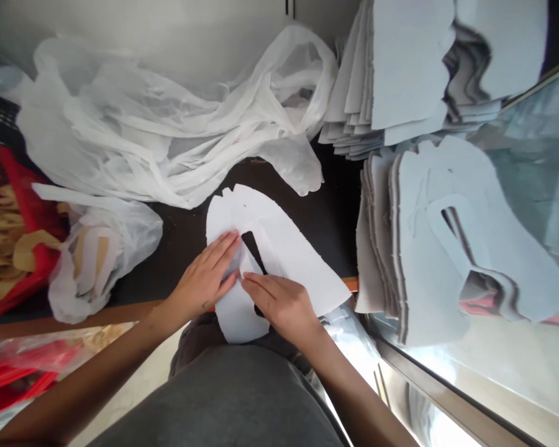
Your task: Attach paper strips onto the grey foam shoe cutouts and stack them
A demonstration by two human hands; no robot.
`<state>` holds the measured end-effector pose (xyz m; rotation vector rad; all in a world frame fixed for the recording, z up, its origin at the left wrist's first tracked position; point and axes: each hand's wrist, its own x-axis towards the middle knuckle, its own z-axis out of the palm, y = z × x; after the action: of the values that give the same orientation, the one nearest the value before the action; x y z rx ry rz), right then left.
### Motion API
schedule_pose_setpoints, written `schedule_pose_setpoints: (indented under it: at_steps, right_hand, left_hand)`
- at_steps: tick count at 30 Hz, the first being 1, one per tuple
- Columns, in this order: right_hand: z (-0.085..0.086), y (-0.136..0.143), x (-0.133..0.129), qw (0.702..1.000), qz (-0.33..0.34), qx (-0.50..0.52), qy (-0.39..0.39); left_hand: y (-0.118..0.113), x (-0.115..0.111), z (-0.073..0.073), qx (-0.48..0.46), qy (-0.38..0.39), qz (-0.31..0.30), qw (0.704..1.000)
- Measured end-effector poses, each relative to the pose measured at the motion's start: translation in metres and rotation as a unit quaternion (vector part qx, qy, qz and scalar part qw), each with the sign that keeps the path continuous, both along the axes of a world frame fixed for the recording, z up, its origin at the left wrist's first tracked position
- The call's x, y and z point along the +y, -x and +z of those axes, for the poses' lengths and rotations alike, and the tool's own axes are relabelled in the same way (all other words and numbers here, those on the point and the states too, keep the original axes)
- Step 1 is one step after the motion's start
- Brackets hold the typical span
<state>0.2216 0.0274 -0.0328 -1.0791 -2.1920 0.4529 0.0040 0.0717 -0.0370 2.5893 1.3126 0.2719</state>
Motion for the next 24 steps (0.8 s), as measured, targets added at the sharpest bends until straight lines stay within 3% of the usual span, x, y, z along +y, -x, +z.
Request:
schedule_pose_setpoints:
  at_steps: [4,7,11,14,18,24]
  right_hand:
    - [-0.002,0.000,-0.001,0.999,-0.019,0.035,0.025]
    - [-0.001,0.004,-0.002,0.988,-0.068,0.113,0.081]
    - [0.009,0.015,0.005,0.928,-0.165,0.253,0.217]
    - [0.017,0.021,0.012,0.891,-0.197,0.303,0.275]
    - [0.019,0.023,0.015,0.908,-0.175,0.285,0.252]
    - [0.007,0.016,0.000,0.944,-0.145,0.209,0.209]
  left_hand:
    - [-0.001,0.005,0.004,0.005,0.000,0.001,1.000]
    - [0.001,0.014,0.008,-0.004,0.016,0.009,1.000]
    - [0.005,0.028,0.010,-0.050,0.037,0.009,0.998]
    - [0.010,0.038,0.008,-0.117,0.012,-0.001,0.993]
    - [0.018,0.047,0.006,-0.146,-0.033,-0.031,0.988]
    - [0.029,0.051,0.007,-0.077,-0.079,-0.110,0.988]
